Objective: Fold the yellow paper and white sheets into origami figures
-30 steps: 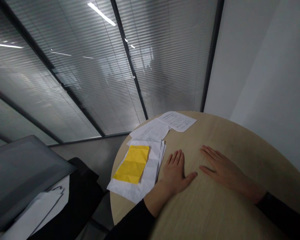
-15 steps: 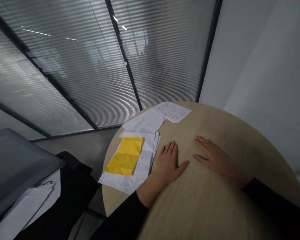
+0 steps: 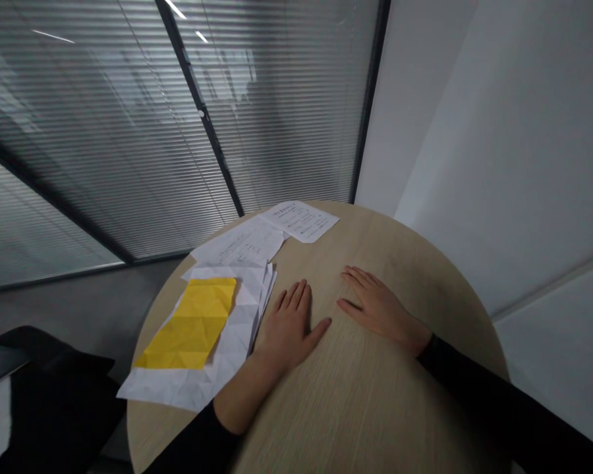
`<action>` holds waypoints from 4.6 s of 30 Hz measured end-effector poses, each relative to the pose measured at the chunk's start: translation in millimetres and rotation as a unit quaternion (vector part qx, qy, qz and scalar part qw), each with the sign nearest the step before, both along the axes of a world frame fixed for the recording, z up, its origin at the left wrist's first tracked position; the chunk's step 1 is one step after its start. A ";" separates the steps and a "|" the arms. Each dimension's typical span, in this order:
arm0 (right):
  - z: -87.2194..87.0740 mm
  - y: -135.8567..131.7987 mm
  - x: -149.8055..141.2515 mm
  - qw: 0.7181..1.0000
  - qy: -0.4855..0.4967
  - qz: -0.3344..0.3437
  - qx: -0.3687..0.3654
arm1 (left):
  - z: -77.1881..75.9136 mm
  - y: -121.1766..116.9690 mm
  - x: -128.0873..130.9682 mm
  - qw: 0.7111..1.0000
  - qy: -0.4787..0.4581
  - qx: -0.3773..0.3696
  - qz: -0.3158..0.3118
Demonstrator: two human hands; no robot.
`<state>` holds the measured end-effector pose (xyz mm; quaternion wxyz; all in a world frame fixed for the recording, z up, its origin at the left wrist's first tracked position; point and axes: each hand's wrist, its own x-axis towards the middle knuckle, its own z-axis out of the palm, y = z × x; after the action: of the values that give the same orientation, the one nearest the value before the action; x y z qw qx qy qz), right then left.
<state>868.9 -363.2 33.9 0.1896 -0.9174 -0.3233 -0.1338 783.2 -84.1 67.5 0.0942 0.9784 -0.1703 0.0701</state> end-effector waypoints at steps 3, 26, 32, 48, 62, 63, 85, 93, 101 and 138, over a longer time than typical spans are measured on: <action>1.5 2.1 0.5 1.000 0.001 -0.004 0.000 | -2.8 0.6 1.3 1.000 -0.011 -0.007 -0.001; -8.3 -4.9 -1.1 1.000 0.026 0.003 -0.016 | 2.4 -2.7 -3.6 1.000 0.007 -0.011 -0.001; -7.5 -6.2 -1.6 0.999 0.034 0.011 -0.008 | 3.7 -3.7 -3.6 1.000 0.006 -0.019 -0.006; -5.8 -5.6 -0.5 0.999 0.030 0.020 -0.013 | 6.2 -4.2 -4.5 1.000 0.017 -0.013 -0.002; -0.7 -7.4 0.0 0.998 0.021 0.037 0.050 | 84.9 61.0 -23.9 0.995 -0.044 0.002 0.089; 0.1 -7.2 0.0 0.998 0.018 0.038 0.054 | 87.4 80.4 -27.3 0.991 -0.043 0.030 0.127; 5.1 -3.2 -0.1 0.994 0.030 0.044 0.098 | 88.9 60.5 -8.9 0.966 -0.013 0.132 0.221; 6.4 -7.4 18.7 0.974 0.064 -0.020 0.218 | 41.1 -51.5 11.6 0.995 0.019 0.079 -0.065; 3.9 7.3 45.6 0.995 0.004 0.086 0.054 | 25.5 -17.7 10.0 0.992 -0.012 -0.007 -0.129; 22.9 -2.7 36.9 0.969 0.010 0.232 0.085 | 21.1 11.3 17.7 0.997 -0.062 -0.007 -0.054</action>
<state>905.8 -365.9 56.8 0.2962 -0.7988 -0.5131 -0.1042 800.9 -72.8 88.6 0.0936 0.9608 -0.2279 0.1270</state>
